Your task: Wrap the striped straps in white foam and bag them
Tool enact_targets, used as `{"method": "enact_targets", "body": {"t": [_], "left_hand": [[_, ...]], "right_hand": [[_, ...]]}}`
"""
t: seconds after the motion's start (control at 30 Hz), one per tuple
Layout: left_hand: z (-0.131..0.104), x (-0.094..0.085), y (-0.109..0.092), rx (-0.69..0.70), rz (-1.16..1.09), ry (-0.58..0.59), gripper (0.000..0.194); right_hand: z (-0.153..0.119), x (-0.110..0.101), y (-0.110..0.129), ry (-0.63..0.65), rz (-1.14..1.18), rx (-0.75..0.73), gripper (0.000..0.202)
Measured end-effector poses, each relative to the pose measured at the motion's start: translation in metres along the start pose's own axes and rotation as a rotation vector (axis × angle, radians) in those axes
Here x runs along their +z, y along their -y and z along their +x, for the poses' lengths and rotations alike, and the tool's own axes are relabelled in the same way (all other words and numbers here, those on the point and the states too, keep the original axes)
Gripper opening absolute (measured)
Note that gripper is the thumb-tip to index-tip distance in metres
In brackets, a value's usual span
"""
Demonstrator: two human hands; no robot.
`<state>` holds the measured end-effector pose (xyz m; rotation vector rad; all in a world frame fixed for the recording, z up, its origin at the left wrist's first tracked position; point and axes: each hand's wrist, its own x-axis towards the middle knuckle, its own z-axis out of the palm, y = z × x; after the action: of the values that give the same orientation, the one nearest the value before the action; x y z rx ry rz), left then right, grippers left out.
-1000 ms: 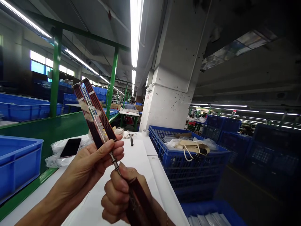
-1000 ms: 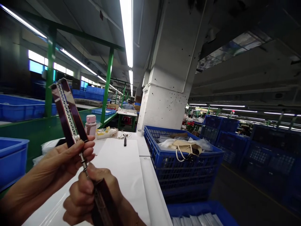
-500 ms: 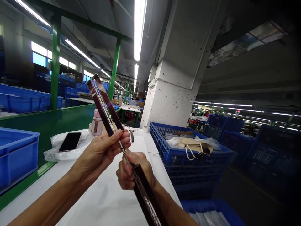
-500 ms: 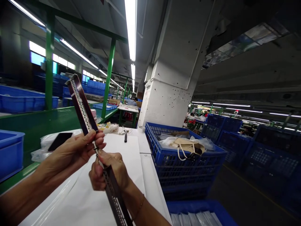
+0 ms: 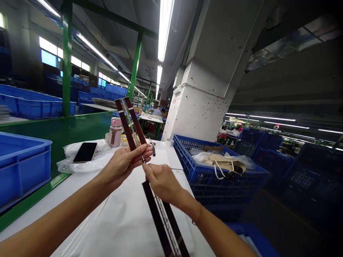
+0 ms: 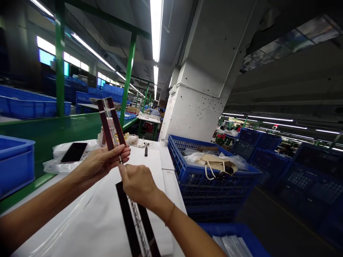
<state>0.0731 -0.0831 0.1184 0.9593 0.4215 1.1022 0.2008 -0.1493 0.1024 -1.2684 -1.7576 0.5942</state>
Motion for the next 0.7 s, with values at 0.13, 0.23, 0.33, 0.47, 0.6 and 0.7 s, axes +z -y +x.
{"method": "enact_targets", "body": {"t": [0.13, 0.23, 0.33, 0.47, 0.6, 0.7], "left_hand": [[-0.003, 0.002, -0.009, -0.046, -0.244, 0.126, 0.018], [-0.005, 0.004, -0.011, -0.041, -0.317, 0.126, 0.022], [-0.002, 0.001, -0.012, 0.001, -0.237, 0.06, 0.021], [0.002, -0.007, -0.018, 0.154, 0.099, -0.048, 0.013], [0.004, -0.011, -0.032, 0.097, 0.183, 0.027, 0.017], [0.003, -0.008, -0.042, -0.013, -0.041, 0.156, 0.015]], "right_hand": [[-0.004, 0.009, 0.003, 0.286, 0.629, 0.036, 0.051], [-0.007, 0.027, 0.008, 0.211, 1.115, -0.039, 0.039], [-0.001, 0.034, 0.012, -0.027, 0.506, -0.129, 0.039], [0.01, 0.027, 0.01, -0.228, -0.143, -0.169, 0.041], [0.015, 0.017, 0.013, -0.164, -0.165, -0.185, 0.035], [0.018, 0.012, 0.018, 0.189, 0.335, -0.169, 0.047]]}}
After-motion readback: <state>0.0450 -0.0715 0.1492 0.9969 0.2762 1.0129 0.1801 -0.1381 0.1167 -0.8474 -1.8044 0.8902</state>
